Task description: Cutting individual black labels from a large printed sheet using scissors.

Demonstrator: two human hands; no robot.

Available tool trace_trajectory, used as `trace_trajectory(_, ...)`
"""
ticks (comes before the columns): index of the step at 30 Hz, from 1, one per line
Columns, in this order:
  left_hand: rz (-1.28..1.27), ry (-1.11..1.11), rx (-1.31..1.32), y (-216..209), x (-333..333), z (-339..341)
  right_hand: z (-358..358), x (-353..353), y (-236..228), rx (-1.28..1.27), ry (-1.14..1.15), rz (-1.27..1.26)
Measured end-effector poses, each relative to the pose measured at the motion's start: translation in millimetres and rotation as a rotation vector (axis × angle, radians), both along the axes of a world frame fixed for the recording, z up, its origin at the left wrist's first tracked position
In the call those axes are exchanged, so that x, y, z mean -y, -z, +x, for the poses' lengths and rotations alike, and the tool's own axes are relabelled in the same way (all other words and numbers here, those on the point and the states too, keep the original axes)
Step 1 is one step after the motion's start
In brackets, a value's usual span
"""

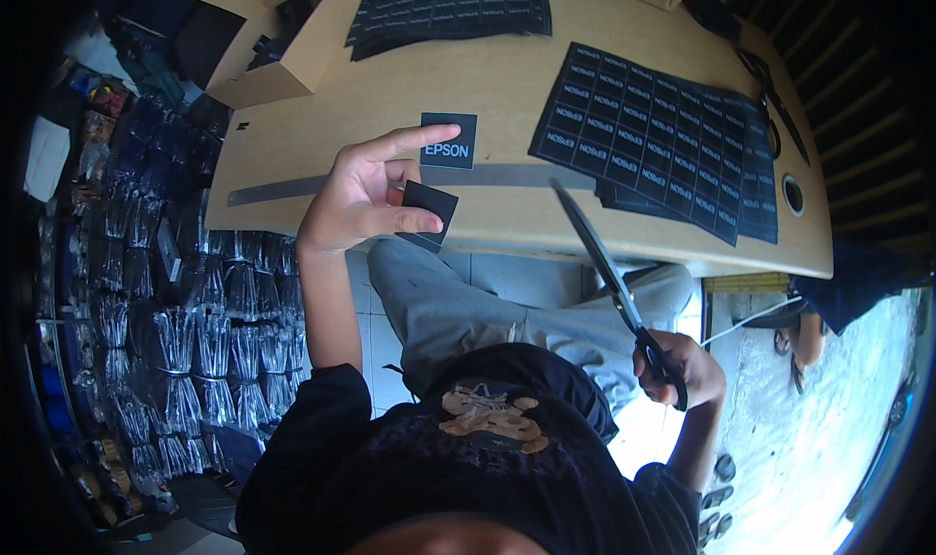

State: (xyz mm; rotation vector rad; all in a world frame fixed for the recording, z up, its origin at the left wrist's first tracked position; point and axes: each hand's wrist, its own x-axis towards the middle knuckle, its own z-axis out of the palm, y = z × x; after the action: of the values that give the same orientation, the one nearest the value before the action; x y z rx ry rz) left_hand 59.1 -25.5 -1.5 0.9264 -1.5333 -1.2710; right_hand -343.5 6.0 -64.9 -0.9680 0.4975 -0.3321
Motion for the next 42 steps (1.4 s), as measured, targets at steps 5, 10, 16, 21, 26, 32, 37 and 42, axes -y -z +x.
trace_trajectory(5,0.015,-0.124,-0.036,-7.8,14.2,16.3,5.9,0.4,9.8,0.177,0.092,0.061)
trace_trajectory(10,-0.121,-0.286,0.053,-15.7,36.4,48.7,10.7,4.4,14.8,0.109,0.110,-0.037)
trace_trajectory(16,-0.184,-0.622,0.304,-42.5,82.6,114.8,17.7,1.3,19.4,0.008,0.098,-0.118)
trace_trajectory(21,-0.230,-0.725,0.212,-36.9,139.0,207.4,17.3,-0.6,25.8,0.063,0.107,-0.069)
trace_trajectory(26,-0.148,-0.858,0.276,-21.2,163.7,273.1,17.5,-4.5,24.6,0.039,0.145,-0.075)
trace_trajectory(32,0.061,-0.888,0.732,4.9,163.5,333.0,16.2,-9.0,18.3,-0.082,0.147,-0.148)
trace_trajectory(37,-0.133,-0.849,1.256,12.4,178.1,324.0,11.3,-15.6,19.4,-0.093,0.206,-0.155)
trace_trajectory(42,-0.013,-0.740,1.175,5.5,173.2,319.1,14.9,-14.6,21.5,-0.040,0.235,-0.158)
